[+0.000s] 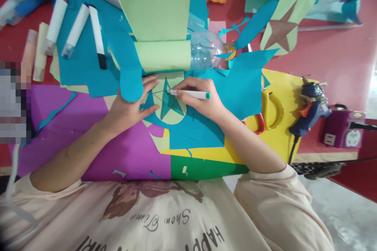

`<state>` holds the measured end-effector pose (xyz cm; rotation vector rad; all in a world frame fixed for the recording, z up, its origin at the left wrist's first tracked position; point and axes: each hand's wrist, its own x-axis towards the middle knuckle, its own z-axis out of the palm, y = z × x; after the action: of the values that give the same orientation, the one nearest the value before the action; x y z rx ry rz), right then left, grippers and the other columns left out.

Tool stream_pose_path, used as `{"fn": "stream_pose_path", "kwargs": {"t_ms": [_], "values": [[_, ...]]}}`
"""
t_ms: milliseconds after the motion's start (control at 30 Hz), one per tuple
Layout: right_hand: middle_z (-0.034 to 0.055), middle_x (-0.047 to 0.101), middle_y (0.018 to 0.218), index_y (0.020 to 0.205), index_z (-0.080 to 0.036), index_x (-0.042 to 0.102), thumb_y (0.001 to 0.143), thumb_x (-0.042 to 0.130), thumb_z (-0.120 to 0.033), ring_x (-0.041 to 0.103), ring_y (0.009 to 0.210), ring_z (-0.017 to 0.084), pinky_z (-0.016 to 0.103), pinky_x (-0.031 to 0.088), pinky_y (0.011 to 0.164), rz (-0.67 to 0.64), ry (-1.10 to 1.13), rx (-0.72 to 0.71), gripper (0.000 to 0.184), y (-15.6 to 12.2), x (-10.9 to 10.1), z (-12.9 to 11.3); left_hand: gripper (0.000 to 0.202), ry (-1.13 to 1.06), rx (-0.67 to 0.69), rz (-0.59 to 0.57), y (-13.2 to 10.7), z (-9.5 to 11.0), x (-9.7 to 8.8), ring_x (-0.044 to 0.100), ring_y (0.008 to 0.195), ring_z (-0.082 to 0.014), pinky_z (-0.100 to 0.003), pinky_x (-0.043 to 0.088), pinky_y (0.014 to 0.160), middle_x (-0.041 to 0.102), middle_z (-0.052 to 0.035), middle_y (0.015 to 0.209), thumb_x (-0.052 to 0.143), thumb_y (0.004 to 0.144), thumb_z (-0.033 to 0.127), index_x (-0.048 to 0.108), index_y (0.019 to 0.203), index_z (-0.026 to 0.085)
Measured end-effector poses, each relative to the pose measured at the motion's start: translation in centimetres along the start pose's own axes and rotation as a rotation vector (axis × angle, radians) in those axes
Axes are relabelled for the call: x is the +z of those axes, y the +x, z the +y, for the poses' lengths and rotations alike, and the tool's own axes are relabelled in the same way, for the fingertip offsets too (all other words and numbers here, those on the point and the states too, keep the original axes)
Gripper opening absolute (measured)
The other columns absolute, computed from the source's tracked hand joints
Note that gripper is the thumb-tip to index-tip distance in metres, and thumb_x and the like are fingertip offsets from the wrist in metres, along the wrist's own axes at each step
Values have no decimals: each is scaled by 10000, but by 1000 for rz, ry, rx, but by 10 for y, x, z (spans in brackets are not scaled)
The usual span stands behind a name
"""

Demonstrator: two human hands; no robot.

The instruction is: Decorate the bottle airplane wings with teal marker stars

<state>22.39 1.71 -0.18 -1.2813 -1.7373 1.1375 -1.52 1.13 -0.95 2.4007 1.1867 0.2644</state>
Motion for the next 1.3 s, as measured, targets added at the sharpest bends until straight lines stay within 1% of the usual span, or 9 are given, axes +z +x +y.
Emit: {"fn": "stream_pose_path", "kwargs": {"t_ms": [200,333,433,633,700,833,1033,1200,1300], "values": [[7,728,704,790,-211,715,833,668,-439,633,591,131,251,473,505,82,28,34,237,0,3,1,553,-15,-20,-9,0,1,-1,414,1421,-343,-520,342,1152,453,-149,1525,512,985,381,392,1495,204],[8,720,698,793,-213,701,837,661,-473,635,589,127,248,476,500,107,33,58,267,0,4,1,553,-18,-33,-16,0,2,-2,413,1421,-345,-527,328,1160,456,-142,1524,517,980,370,391,1496,217],[12,724,703,793,-212,708,836,663,-449,632,588,129,250,472,499,104,30,61,245,0,4,1,548,-22,-33,-17,0,2,-2,411,1422,-343,-523,326,1163,453,-150,1525,505,985,374,395,1493,199],[13,732,700,783,-203,728,830,663,-388,624,581,130,254,461,508,48,33,22,202,0,2,1,553,-12,-24,-18,0,2,-1,415,1421,-334,-522,328,1157,450,-148,1527,520,984,369,388,1495,204],[9,729,696,776,-207,721,829,664,-387,624,581,130,252,461,502,69,36,34,196,0,3,1,551,-10,-18,-13,1,2,-1,420,1418,-337,-523,334,1153,454,-154,1523,517,986,372,394,1491,190],[-2,715,679,784,-214,705,828,661,-382,622,573,124,242,461,491,118,66,58,179,0,4,1,544,-6,-25,-13,1,2,-2,424,1416,-334,-526,333,1155,459,-149,1521,517,985,375,402,1487,198],[2,724,692,773,-214,709,818,665,-390,631,586,133,253,482,514,77,48,32,187,0,3,2,549,-15,-29,-13,0,2,-2,418,1420,-336,-524,337,1153,458,-144,1523,527,978,366,400,1489,211],[-4,709,685,790,-216,692,834,647,-418,621,573,127,249,470,499,103,54,57,211,0,4,3,546,-19,-25,-13,0,1,-2,411,1424,-335,-521,331,1158,454,-147,1525,511,984,374,399,1490,203],[-5,709,681,761,-216,696,818,658,-407,624,580,128,251,479,510,95,64,29,203,0,4,2,545,-15,-24,-14,0,2,-2,414,1422,-336,-516,339,1154,453,-150,1525,504,988,380,400,1489,191]]}}
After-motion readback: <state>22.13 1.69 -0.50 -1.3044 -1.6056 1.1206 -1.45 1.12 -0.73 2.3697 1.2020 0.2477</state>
